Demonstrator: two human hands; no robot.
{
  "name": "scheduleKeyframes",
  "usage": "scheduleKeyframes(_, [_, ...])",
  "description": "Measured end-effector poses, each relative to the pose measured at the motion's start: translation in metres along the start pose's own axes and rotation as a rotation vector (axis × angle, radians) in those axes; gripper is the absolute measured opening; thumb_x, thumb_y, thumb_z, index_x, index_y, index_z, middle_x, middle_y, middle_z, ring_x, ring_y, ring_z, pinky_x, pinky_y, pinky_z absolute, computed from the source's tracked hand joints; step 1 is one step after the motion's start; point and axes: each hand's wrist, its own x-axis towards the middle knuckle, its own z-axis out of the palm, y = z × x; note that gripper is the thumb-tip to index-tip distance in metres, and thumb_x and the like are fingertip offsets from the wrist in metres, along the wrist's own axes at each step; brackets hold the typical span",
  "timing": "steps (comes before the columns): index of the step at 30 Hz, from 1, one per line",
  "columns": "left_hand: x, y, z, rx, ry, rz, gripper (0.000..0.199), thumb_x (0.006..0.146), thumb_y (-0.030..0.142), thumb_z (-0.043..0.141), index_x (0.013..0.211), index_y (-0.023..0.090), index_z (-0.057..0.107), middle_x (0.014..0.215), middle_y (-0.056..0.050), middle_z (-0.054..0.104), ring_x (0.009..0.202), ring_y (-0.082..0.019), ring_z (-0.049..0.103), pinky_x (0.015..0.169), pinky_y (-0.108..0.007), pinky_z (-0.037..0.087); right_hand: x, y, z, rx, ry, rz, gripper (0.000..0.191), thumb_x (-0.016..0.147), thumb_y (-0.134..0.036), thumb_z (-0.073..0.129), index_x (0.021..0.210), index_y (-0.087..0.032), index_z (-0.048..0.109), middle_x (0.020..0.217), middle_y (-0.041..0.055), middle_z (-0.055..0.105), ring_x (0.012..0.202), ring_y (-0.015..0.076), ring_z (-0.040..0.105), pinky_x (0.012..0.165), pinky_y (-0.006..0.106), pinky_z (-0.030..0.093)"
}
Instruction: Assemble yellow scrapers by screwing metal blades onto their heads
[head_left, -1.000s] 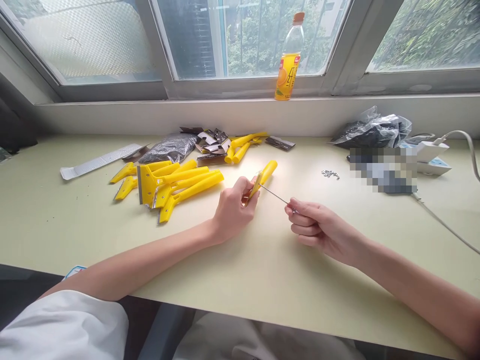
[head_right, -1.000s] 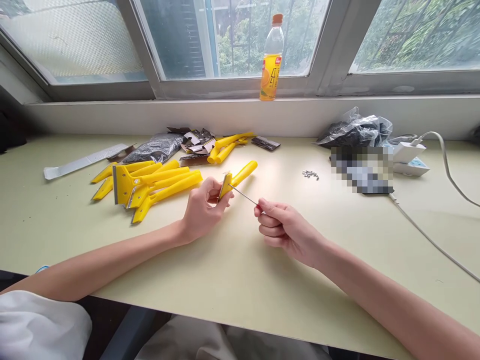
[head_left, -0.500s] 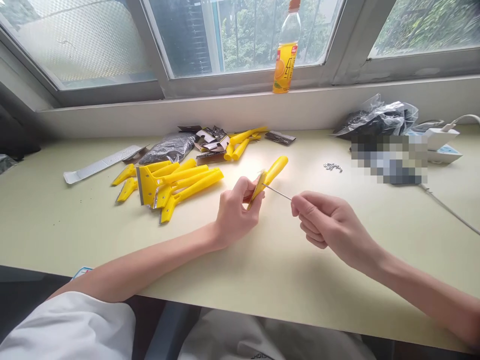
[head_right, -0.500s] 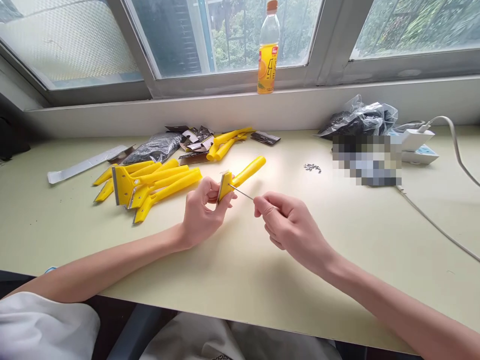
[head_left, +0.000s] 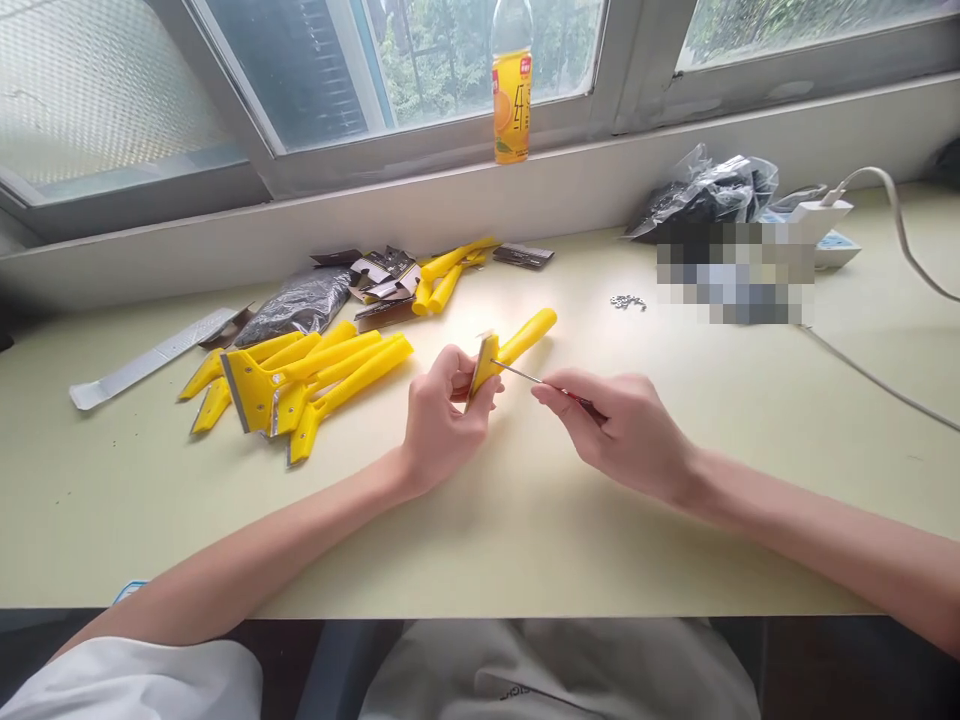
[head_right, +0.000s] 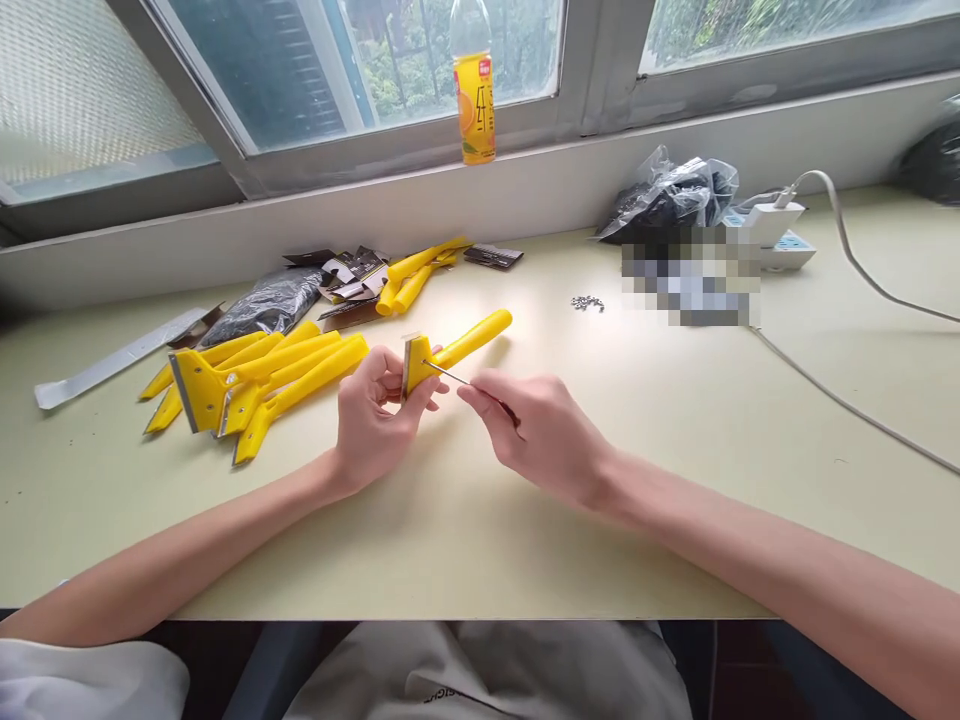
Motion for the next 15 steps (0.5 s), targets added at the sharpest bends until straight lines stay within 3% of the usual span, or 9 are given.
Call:
scheduleKeyframes(4, [0.001, -0.001, 0.000, 0.058, 0.022, 0.072, 0.027, 0.087, 0.024, 0.069, 0.084, 0.021, 0.043, 0.084, -0.003, 0.072, 0.078, -0.019, 0.076, 0.057, -0.025, 0.060, 0.002, -0.011, -0.004, 0.594, -0.199, 0.483, 0.037, 0.096, -0.056, 0.053, 0.082, -0.022, 0.058, 0.054, -0.0093, 0.016, 0.046, 0.0089, 0.014, 0.042, 0.026, 0.017])
scheduleKeyframes(6, [0.002, -0.003, 0.001, 0.062, 0.024, 0.078, 0.027, 0.087, 0.024, 0.069, 0.083, 0.021, 0.043, 0.085, -0.003, 0.072, 0.080, -0.020, 0.076, 0.057, -0.024, 0.060, 0.004, -0.008, -0.005, 0.693, -0.276, 0.545, 0.039, 0.095, -0.059, 0.052, 0.085, -0.022, 0.058, 0.056, -0.0098, 0.014, 0.046, 0.0090, 0.012, 0.041, 0.026, 0.017])
scheduleKeyframes(8, [0.003, -0.005, 0.002, 0.053, 0.017, 0.055, 0.027, 0.087, 0.024, 0.070, 0.083, 0.021, 0.044, 0.086, -0.004, 0.073, 0.080, -0.020, 0.076, 0.057, -0.025, 0.060, 0.006, 0.000, -0.004, 0.539, -0.207, 0.419, 0.039, 0.096, -0.057, 0.052, 0.084, -0.021, 0.060, 0.055, -0.0085, 0.021, 0.047, 0.0091, 0.017, 0.043, 0.026, 0.018])
scheduleKeyframes(11, [0.003, -0.005, 0.002, 0.041, 0.000, 0.034, 0.025, 0.087, 0.023, 0.069, 0.084, 0.021, 0.044, 0.087, -0.005, 0.074, 0.078, -0.021, 0.076, 0.055, -0.026, 0.059, 0.008, 0.014, -0.004, 0.027, -0.027, 0.031, 0.036, 0.096, -0.049, 0.055, 0.076, -0.020, 0.061, 0.055, -0.0047, 0.032, 0.051, 0.0097, 0.022, 0.049, 0.028, 0.015])
scheduleKeyframes(13, [0.001, -0.005, 0.003, 0.058, -0.010, 0.043, 0.024, 0.087, 0.022, 0.068, 0.084, 0.021, 0.044, 0.087, -0.005, 0.073, 0.079, -0.021, 0.076, 0.056, -0.026, 0.059, 0.007, 0.019, -0.004, -0.239, 0.002, -0.163, 0.033, 0.097, -0.042, 0.055, 0.072, -0.020, 0.060, 0.055, -0.0040, 0.032, 0.053, 0.0107, 0.020, 0.052, 0.030, 0.012])
scheduleKeyframes(15, [-0.001, -0.004, 0.002, 0.094, -0.009, 0.062, 0.025, 0.087, 0.020, 0.068, 0.083, 0.021, 0.044, 0.087, -0.004, 0.072, 0.078, -0.020, 0.076, 0.058, -0.026, 0.060, 0.004, 0.019, -0.005, -0.307, -0.011, -0.242, 0.032, 0.098, -0.036, 0.052, 0.071, -0.020, 0.059, 0.055, -0.0040, 0.030, 0.053, 0.0110, 0.019, 0.052, 0.031, 0.013])
